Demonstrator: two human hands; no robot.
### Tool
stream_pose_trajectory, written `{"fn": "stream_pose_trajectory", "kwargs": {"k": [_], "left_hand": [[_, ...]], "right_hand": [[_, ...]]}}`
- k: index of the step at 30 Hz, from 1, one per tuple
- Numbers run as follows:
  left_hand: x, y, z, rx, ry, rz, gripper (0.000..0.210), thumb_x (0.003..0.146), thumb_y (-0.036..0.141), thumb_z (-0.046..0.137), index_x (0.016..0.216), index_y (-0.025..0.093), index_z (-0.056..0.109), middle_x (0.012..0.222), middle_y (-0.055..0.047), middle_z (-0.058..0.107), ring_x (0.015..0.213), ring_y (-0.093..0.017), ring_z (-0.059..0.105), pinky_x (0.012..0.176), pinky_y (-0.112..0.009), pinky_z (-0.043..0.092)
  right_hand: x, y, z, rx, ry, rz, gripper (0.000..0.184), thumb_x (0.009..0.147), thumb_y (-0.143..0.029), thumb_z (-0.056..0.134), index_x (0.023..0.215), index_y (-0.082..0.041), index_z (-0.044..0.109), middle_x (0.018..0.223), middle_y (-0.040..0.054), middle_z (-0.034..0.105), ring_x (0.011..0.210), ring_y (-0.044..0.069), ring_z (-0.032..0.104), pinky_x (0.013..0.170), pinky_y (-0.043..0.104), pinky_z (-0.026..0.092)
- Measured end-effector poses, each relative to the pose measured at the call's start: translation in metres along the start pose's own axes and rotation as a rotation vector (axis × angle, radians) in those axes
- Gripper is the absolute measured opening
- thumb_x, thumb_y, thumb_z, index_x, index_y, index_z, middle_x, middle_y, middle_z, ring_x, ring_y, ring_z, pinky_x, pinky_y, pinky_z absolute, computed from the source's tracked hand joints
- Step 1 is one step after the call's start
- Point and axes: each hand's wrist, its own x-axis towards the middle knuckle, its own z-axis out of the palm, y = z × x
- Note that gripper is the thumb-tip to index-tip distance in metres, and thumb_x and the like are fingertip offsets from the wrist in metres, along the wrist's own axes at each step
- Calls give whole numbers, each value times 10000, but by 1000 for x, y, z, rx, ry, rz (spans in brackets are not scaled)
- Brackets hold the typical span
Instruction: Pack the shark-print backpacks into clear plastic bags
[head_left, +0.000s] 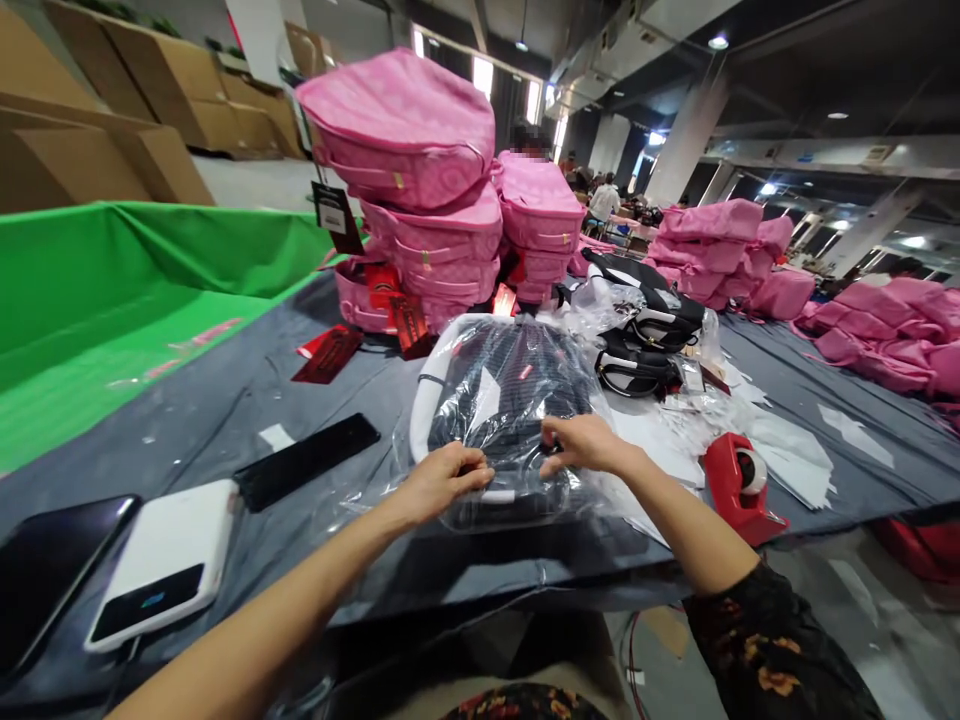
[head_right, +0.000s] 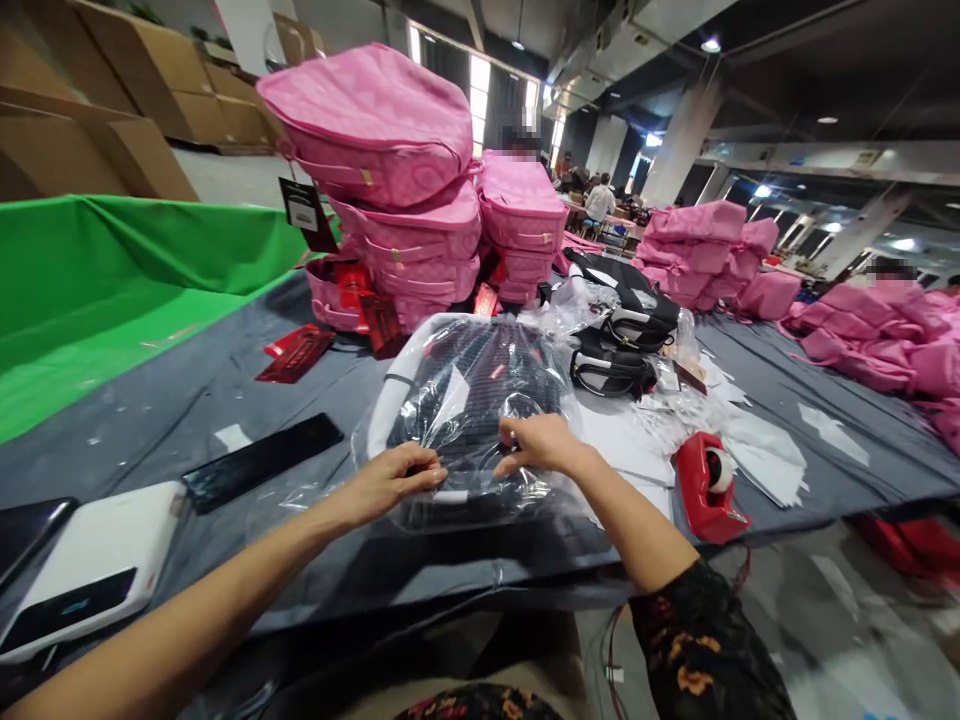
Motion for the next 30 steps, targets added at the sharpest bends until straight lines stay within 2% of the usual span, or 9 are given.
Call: {"fn": "stream_pose_trajectory", "kwargs": {"k": [3, 5, 10, 13, 16, 20, 24, 27, 30], "left_hand": [[1, -4, 0, 17, -11, -1, 388, 804, 534, 488, 613, 205, 567, 674, -6, 517, 719, -195, 511, 652, -288, 374], [2, -6, 0, 27, -15, -10, 377, 813, 517, 492, 620, 202, 569, 691, -8, 523, 740, -197, 521, 670, -290, 380], [0, -7, 2, 70, 13, 38, 347, 869, 470, 519, 666, 200, 597, 708, -11, 560, 761, -199, 538, 693, -295, 394], [-17, -7, -3, 182, 97, 219, 239, 934, 408, 538, 913, 210, 670, 812, -16, 651, 854, -209, 580, 830, -337, 423], [-44, -12, -16, 474, 255, 388, 190, 981, 307, 539, 1118, 231, 645, 903, -20, 701, 962, -218, 595, 1030, -436, 326], [-62, -24, -33, 696, 426, 427, 172, 1007, 282, 518, 921, 238, 661, 830, 4, 707, 927, -205, 594, 1033, -445, 269], [-48, -36, -35, 621, 424, 301, 145, 987, 282, 539, 955, 247, 676, 855, -6, 719, 921, -202, 599, 1019, -442, 290], [-35, -42, -31, 456, 344, 184, 158, 966, 307, 547, 1037, 252, 677, 929, -20, 728, 938, -204, 613, 1015, -450, 311], [-30, -47, -31, 348, 283, 126, 213, 949, 388, 533, 1001, 258, 694, 978, -26, 739, 973, -219, 623, 1025, -463, 318]], "right_hand": [[-21, 5, 4, 13, 189, 177, 300, 800, -380, 827, 819, -241, 562, 606, -75, 506, 559, 119, 457, 554, 226, 226], [-35, -2, 10, 85, 247, 129, 264, 850, -341, 787, 821, -228, 551, 669, -63, 549, 597, 115, 487, 579, 221, 267], [-32, -23, 33, 68, 62, -25, 478, 676, -475, 908, 829, -218, 535, 803, -41, 581, 732, 135, 520, 586, 231, 235], [-19, -21, 36, 32, -51, -22, 546, 649, -582, 886, 831, -221, 518, 787, -46, 569, 711, 141, 511, 569, 247, 197], [-15, -15, 33, 27, -92, -29, 554, 648, -592, 882, 845, -225, 517, 781, -46, 586, 719, 154, 537, 570, 250, 190], [-16, -12, 36, 34, -49, -25, 548, 641, -566, 897, 840, -222, 520, 796, -33, 614, 733, 170, 563, 577, 247, 202], [-30, -19, 46, 88, 159, -62, 468, 688, -472, 900, 853, -216, 545, 843, 5, 628, 769, 189, 579, 600, 250, 313], [-75, -11, 48, 213, 465, -123, 251, 884, -422, 732, 937, -218, 595, 894, 46, 652, 826, 204, 605, 708, 294, 448], [-146, 29, 39, 241, 800, 136, 267, 960, -470, 580, 900, -217, 636, 805, 47, 655, 725, 197, 594, 687, 302, 460]]}}
